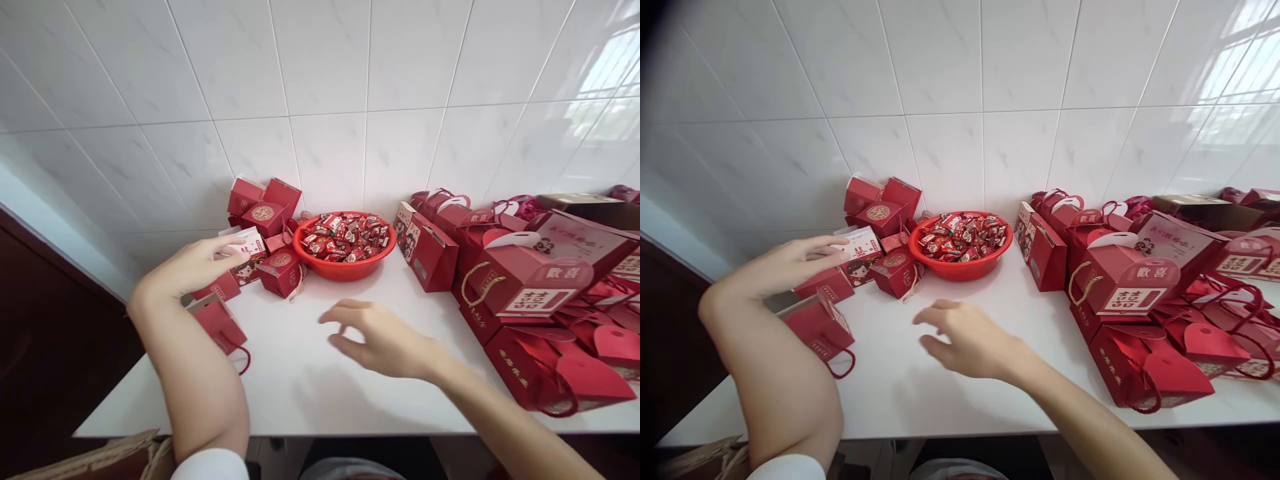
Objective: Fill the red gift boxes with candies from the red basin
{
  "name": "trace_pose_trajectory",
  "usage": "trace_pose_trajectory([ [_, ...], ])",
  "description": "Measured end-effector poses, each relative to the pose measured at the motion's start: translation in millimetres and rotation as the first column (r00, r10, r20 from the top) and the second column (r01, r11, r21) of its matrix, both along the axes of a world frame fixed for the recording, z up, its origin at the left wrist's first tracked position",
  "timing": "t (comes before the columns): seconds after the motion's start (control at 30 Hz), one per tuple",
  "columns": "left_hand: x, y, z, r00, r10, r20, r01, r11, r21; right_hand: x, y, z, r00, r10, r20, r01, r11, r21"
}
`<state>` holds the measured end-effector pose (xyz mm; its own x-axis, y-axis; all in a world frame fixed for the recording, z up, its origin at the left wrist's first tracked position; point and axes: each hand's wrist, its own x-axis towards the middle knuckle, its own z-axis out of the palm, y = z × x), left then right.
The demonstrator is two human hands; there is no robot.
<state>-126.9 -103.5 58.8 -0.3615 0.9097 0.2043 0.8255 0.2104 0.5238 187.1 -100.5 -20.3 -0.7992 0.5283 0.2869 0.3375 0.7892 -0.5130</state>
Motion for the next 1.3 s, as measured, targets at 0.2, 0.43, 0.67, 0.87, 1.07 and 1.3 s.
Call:
trace_pose_trajectory([
  [0.2,18,-3,2.1,0.98,-0.191,0.063,0.19,0.982,0.018,-129,18,-10.5,0.961,0.258,0.095,-0.26,0.966,0.007],
  [0.43,32,-3,5.8,0.968,-0.248,0.025,0.236,0.947,0.219,-192,29,-3.7,0.94,0.247,0.236,-0.259,0.966,0.021],
  [0.67,41,-1,6.6,0.958,-0.287,0.028,0.271,0.93,0.249,-201,39,-3.6,0.938,0.253,0.236,-0.265,0.964,0.02],
  [0.87,42,-3,7.1,0.956,-0.291,0.017,0.277,0.925,0.259,-193,45,-0.5,0.961,0.218,0.172,-0.238,0.966,0.103],
  [1.07,42,0,5.2,0.949,-0.315,-0.024,0.313,0.926,0.209,-100,78,7.2,0.987,0.159,-0.006,-0.158,0.984,0.079],
  [1.3,81,29,-11.6,0.81,-0.577,-0.107,0.569,0.817,-0.095,-6,105,11.2,0.999,0.027,-0.044,-0.032,0.991,-0.127],
])
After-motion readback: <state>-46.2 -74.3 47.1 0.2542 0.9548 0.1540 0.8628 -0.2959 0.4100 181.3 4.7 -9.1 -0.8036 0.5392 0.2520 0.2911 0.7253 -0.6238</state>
